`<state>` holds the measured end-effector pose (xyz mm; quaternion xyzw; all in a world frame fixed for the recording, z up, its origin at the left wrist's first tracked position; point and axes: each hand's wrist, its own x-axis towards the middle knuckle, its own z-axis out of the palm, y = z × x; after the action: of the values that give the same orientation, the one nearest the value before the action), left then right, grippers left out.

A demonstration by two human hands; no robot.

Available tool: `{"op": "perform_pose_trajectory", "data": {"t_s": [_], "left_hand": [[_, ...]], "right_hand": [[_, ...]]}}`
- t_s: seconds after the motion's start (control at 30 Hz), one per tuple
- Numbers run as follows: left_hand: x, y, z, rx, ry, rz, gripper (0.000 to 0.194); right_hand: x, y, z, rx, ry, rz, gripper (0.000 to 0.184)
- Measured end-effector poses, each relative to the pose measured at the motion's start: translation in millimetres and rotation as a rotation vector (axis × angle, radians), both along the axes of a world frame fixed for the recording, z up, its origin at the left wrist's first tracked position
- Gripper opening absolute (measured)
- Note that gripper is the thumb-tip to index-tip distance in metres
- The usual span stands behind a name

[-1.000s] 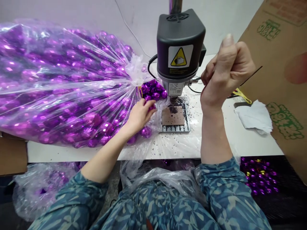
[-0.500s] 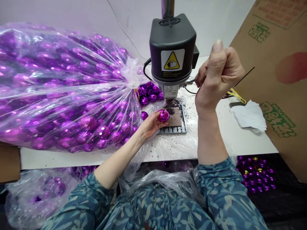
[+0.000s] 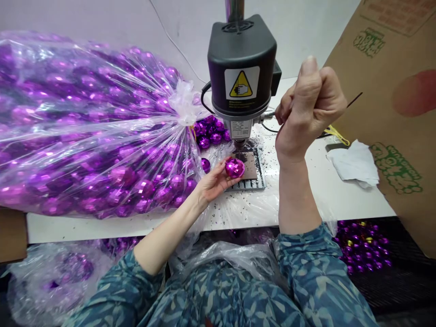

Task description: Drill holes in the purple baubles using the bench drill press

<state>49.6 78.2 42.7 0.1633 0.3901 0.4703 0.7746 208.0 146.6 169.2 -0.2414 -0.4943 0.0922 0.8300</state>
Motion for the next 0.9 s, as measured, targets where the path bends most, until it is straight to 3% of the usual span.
{"op": "perform_pose_trajectory", "data": {"t_s": [0.2, 0.43, 0.6, 0.9], "left_hand": [[4.8, 1.2, -5.0, 0.071, 0.052, 0.049, 0.022], [0.7, 23.9, -35.4, 0.362, 0.247, 0.19, 0.038], [2.7, 37.0, -52.5, 0.446, 0.353, 0.231, 0.056], [9.2, 49.0, -62.7, 0.633, 0.535, 0.212, 0.059]], "right_hand": [[-1.0, -0.3, -1.3, 0.002, 0.004, 0.019, 0.054], [-3.3, -6.8, 0.1, -0.066, 0.001, 0.011, 0.06], [-3.8, -5.7, -1.6, -0.06, -0.021, -0.035, 0.058], [-3.6, -6.8, -4.3, -0.096, -0.046, -0.047, 0.058]]}}
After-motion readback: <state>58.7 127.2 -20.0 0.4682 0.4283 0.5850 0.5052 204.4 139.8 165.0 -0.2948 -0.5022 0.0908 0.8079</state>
